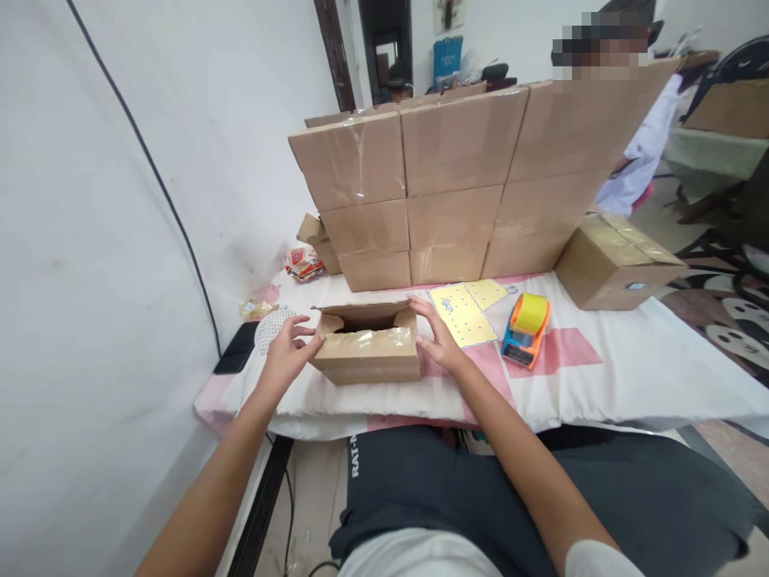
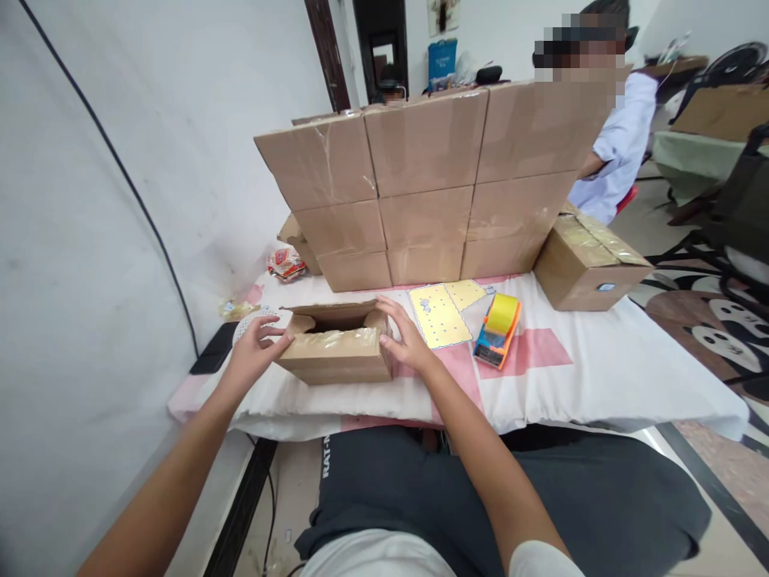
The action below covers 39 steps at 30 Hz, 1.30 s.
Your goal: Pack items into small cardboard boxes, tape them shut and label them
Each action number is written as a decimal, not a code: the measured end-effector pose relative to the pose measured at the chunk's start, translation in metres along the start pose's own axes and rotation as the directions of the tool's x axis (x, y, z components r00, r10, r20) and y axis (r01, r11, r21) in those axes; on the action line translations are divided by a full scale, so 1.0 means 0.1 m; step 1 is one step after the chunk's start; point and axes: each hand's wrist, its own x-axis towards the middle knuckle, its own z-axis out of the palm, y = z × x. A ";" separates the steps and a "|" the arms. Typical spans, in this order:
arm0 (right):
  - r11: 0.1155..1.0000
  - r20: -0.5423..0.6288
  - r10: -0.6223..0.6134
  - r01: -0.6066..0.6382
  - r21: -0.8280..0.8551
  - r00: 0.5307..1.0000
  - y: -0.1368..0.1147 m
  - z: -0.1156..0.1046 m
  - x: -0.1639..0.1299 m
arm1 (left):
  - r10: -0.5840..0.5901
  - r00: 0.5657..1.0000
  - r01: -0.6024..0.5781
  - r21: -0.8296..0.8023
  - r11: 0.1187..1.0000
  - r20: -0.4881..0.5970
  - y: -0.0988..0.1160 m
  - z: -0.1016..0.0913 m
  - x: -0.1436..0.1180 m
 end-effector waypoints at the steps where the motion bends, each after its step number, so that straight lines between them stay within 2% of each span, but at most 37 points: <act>1: 1.000 -0.009 -0.010 0.010 -0.002 1.000 0.00 -0.01 -0.01 | 0.028 1.000 -0.028 0.017 0.999 0.000 0.01 0.02 0.01; 3: 0.999 0.006 -0.037 0.037 -0.025 0.999 -0.01 -0.06 -0.01 | 0.150 0.988 -0.145 0.105 0.984 -0.041 0.06 0.04 0.01; 5: 0.996 0.033 -0.063 0.065 -0.057 0.997 -0.03 -0.10 0.00 | 0.335 0.939 -0.307 0.247 0.919 -0.077 0.17 0.07 -0.05; 6: 0.995 0.040 -0.069 0.071 -0.066 0.997 -0.04 -0.11 0.01 | 0.421 0.906 -0.388 0.316 0.866 -0.041 0.23 0.09 -0.10; 8: 0.996 0.033 -0.056 0.058 -0.074 0.998 -0.07 -0.11 0.04 | 0.517 0.844 -0.528 0.391 0.754 0.143 0.36 0.19 -0.22; 10: 0.991 0.035 -0.035 0.039 -0.129 0.999 -0.09 -0.10 0.06 | 0.516 0.799 -0.601 0.411 0.685 0.308 0.46 0.32 -0.33; 11: 0.981 0.044 -0.029 0.037 -0.191 0.999 -0.10 -0.12 0.07 | 0.505 0.792 -0.611 0.422 0.670 0.344 0.49 0.39 -0.37; 13: 0.931 0.024 -0.022 0.030 -0.365 0.999 -0.11 -0.21 0.05 | 0.488 0.804 -0.594 0.452 0.665 0.339 0.50 0.50 -0.41; 15: 0.851 -0.082 -0.025 -0.022 -0.525 0.996 -0.12 -0.43 0.01 | 0.476 0.814 -0.581 0.466 0.667 0.332 0.49 0.54 -0.40; 17: 0.783 -0.271 -0.042 -0.137 -0.606 0.962 -0.14 -0.76 -0.10 | 0.467 0.818 -0.575 0.467 0.672 0.335 0.47 0.56 -0.38; 18: 0.761 -0.382 -0.051 -0.211 -0.613 0.923 -0.14 -0.95 -0.17 | 0.466 0.822 -0.570 0.466 0.677 0.328 0.47 0.56 -0.37; 19: 0.748 -0.500 -0.061 -0.292 -0.596 0.864 -0.15 -1.15 -0.25 | 0.466 0.828 -0.560 0.465 0.685 0.311 0.48 0.58 -0.36; 20: 0.747 -0.622 -0.054 -0.382 -0.544 0.781 -0.15 -1.34 -0.34 | 0.469 0.836 -0.548 0.461 0.698 0.285 0.48 0.60 -0.36; 22: 0.781 -0.817 0.053 -0.533 -0.325 0.575 -0.13 -1.64 -0.53 | 0.472 0.853 -0.520 0.441 0.731 0.223 0.51 0.67 -0.36; 24: 0.815 -0.882 0.268 -0.580 -0.008 0.389 -0.07 -1.81 -0.70 | 0.466 0.866 -0.497 0.407 0.767 0.180 0.53 0.73 -0.36; 25: 0.809 -0.858 0.386 -0.571 0.139 0.339 -0.04 -1.84 -0.78 | 0.459 0.872 -0.488 0.391 0.780 0.172 0.54 0.76 -0.35; 26: 0.789 -0.810 0.489 -0.560 0.252 0.323 0.00 -1.85 -0.85 | 0.449 0.877 -0.480 0.382 0.790 0.173 0.56 0.77 -0.34; 27: 0.764 -0.755 0.564 -0.558 0.324 0.334 0.04 -1.83 -0.90 | 0.436 0.882 -0.472 0.379 0.796 0.182 0.58 0.77 -0.33; 29: 0.737 -0.664 0.631 -0.578 0.350 0.402 0.09 -1.77 -0.97 | 0.403 0.890 -0.456 0.390 0.800 0.213 0.61 0.76 -0.29; 32: 0.761 -0.586 0.614 -0.593 0.264 0.528 0.07 -1.69 -0.99 | 0.355 0.897 -0.439 0.428 0.790 0.264 0.67 0.73 -0.24; 34: 0.781 -0.558 0.587 -0.592 0.199 0.586 0.04 -1.67 -0.97 | 0.337 0.902 -0.428 0.455 0.780 0.271 0.70 0.72 -0.25; 39: 0.798 -0.566 0.525 -0.598 0.069 0.635 0.02 -1.62 -0.90 | 0.370 0.903 -0.430 0.466 0.773 0.219 0.70 0.78 -0.39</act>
